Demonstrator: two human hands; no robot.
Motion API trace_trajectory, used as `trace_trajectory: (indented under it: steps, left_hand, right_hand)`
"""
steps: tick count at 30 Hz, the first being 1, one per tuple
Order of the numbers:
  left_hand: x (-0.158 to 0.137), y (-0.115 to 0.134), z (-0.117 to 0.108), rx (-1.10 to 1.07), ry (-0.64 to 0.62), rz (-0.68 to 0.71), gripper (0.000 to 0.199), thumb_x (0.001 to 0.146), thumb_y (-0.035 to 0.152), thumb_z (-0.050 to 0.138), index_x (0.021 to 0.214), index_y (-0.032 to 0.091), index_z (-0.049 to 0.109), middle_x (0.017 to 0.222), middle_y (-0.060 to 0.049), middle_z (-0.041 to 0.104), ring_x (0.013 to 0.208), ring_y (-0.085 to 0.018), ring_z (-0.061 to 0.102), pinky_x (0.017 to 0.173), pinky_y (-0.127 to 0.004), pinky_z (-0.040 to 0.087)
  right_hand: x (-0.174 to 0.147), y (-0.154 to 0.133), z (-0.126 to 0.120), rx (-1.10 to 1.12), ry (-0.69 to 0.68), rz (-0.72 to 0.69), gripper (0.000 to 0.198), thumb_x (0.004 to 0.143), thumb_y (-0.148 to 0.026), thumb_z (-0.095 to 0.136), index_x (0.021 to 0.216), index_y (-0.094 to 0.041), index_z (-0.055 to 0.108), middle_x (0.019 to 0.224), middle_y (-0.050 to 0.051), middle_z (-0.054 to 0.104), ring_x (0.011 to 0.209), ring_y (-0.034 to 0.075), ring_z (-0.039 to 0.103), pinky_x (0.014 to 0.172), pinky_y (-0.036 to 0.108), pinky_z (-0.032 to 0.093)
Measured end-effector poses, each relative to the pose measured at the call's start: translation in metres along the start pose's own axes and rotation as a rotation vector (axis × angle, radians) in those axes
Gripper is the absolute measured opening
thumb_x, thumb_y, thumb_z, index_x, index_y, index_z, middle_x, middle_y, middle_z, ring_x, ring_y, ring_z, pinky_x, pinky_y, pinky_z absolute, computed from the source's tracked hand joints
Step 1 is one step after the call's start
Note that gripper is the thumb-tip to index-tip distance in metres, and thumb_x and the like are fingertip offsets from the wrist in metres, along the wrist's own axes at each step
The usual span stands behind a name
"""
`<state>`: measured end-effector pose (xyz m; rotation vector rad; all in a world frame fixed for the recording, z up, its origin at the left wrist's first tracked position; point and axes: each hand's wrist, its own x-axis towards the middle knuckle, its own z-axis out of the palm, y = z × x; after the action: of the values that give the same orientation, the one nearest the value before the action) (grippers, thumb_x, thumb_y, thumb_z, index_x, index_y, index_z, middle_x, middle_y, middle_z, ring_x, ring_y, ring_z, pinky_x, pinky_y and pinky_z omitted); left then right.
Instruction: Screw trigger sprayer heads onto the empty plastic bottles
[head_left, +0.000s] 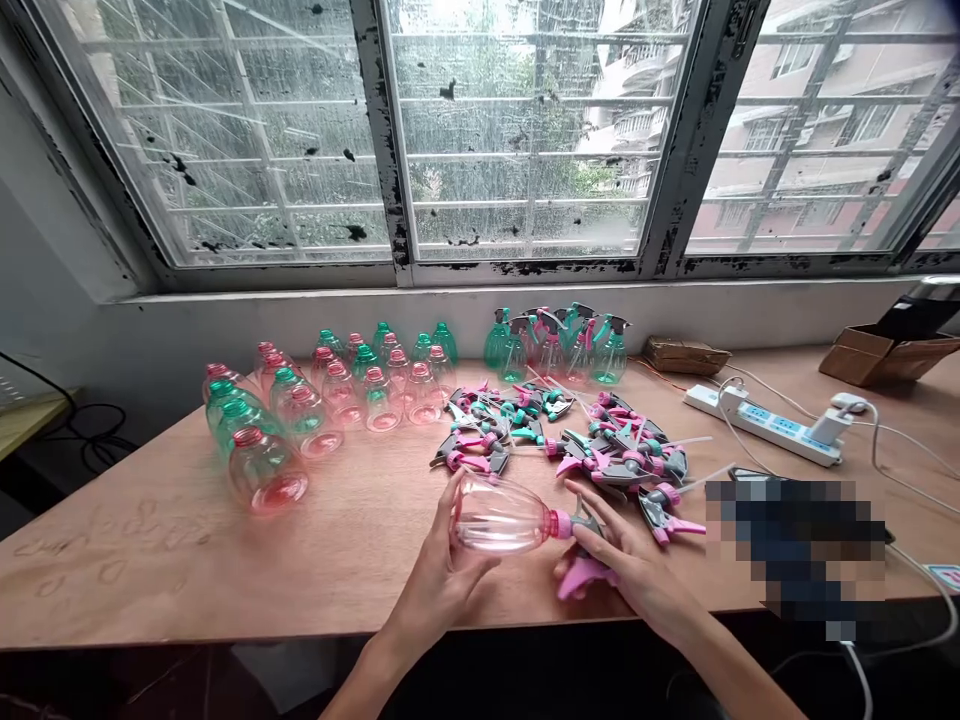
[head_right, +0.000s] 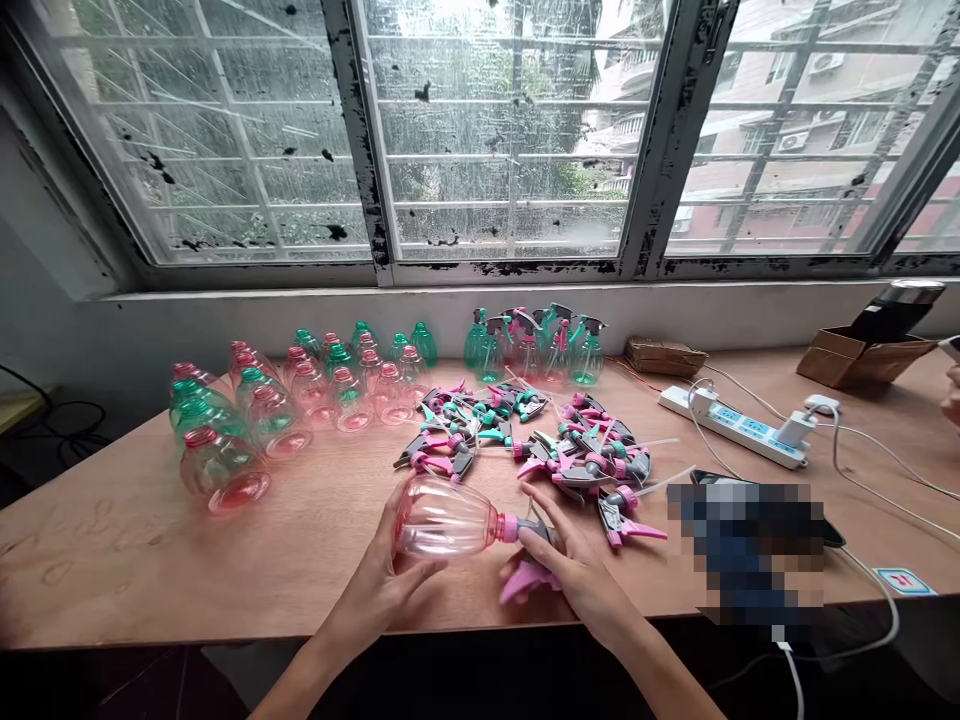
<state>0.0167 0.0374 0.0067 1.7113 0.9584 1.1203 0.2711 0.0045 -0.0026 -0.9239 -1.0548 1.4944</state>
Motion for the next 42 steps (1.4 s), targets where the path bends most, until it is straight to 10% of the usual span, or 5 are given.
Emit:
trace_trajectory:
  steps: [5,10,17,23,42]
  left_hand:
    - [-0.001,0.007,0.001,-0.055,0.020,-0.043,0.116,0.077,0.030,0.084,0.161,0.032,0.005,0.164,-0.013,0.029,0.153,-0.035,0.025,0.126,-0.050,0.017]
    - [-0.003,0.011,-0.003,-0.210,-0.071,-0.182,0.112,0.083,0.044,0.077,0.162,0.024,0.001,0.148,-0.019,0.051,0.142,-0.036,0.044,0.117,-0.051,0.036]
    - [-0.003,0.012,-0.002,-0.099,-0.128,-0.071,0.099,0.087,0.033,0.075,0.161,0.038,0.009,0.162,-0.013,0.034,0.136,-0.033,0.051,0.114,-0.048,0.040]
    - [-0.005,0.016,-0.003,-0.106,-0.161,-0.087,0.114,0.083,0.035,0.081,0.162,0.032,-0.001,0.156,-0.015,0.041,0.133,-0.032,0.053,0.115,-0.048,0.040]
    - [0.003,0.017,-0.005,-0.208,-0.130,-0.125,0.083,0.082,0.058,0.074,0.149,0.021,0.043,0.130,-0.012,0.067,0.117,-0.033,0.062,0.103,-0.039,0.049]
  right_hand:
    - [0.012,0.002,0.006,0.003,-0.057,0.013,0.050,0.084,-0.048,0.079,0.116,-0.011,0.067,0.081,0.010,0.078,0.071,0.024,0.076,0.064,0.033,0.060]
    - [0.012,-0.003,0.008,-0.081,-0.012,0.052,0.049,0.076,-0.049,0.085,0.101,-0.016,0.060,0.067,0.005,0.076,0.053,0.019,0.071,0.044,0.022,0.051]
    - [0.005,-0.003,0.010,-0.149,0.018,-0.024,0.049,0.080,-0.050,0.081,0.111,-0.020,0.056,0.063,-0.004,0.070,0.045,0.013,0.063,0.041,0.019,0.049]
    - [0.003,-0.003,0.009,-0.228,0.094,-0.078,0.045,0.076,-0.049,0.084,0.099,-0.018,0.062,0.066,-0.003,0.068,0.051,0.014,0.064,0.048,0.024,0.054]
    - [0.000,0.014,0.007,-0.292,0.073,-0.179,0.044,0.076,-0.044,0.086,0.106,-0.020,0.065,0.076,-0.001,0.068,0.057,0.016,0.067,0.050,0.025,0.057]
